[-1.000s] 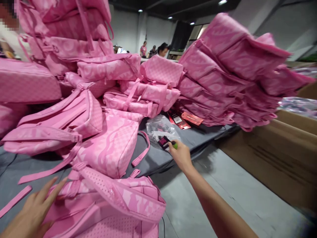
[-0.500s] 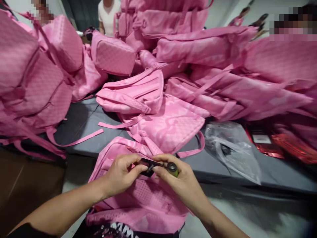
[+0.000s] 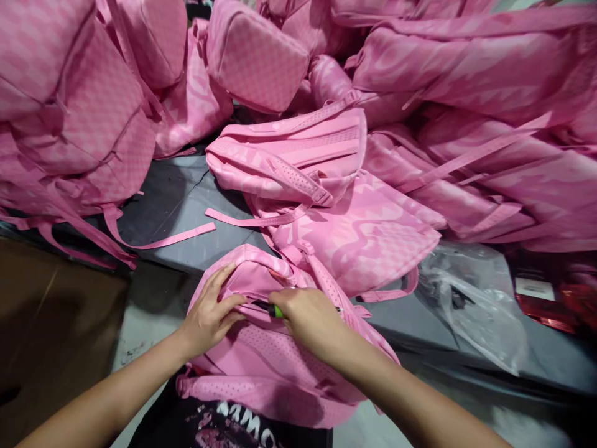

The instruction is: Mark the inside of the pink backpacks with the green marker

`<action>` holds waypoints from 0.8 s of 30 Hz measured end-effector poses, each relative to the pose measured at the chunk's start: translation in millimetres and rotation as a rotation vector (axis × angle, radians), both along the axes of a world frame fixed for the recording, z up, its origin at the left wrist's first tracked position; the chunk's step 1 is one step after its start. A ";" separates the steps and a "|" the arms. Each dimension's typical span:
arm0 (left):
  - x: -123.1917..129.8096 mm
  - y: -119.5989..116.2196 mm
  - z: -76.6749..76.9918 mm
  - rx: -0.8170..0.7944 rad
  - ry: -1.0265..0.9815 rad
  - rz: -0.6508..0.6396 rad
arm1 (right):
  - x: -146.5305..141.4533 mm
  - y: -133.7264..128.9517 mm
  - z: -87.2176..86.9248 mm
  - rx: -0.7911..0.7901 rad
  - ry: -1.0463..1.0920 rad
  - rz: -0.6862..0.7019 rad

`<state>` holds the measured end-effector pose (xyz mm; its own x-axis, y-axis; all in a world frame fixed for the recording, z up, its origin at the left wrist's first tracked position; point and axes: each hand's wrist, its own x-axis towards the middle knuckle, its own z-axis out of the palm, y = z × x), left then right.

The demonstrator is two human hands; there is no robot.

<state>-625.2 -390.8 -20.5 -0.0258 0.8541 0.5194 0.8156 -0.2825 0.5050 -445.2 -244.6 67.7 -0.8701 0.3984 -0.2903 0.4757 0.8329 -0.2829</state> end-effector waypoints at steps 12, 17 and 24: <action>-2.1 -8.9 -33.4 -0.172 -0.079 0.315 | -26.2 -8.3 -15.5 0.060 -0.120 0.095; -4.2 -7.0 -35.9 -0.176 -0.096 0.290 | -56.3 -13.0 -14.6 -0.088 0.012 0.055; -6.1 -2.6 -45.2 -0.152 -0.131 0.275 | -62.8 -9.2 -38.2 -0.026 0.064 0.079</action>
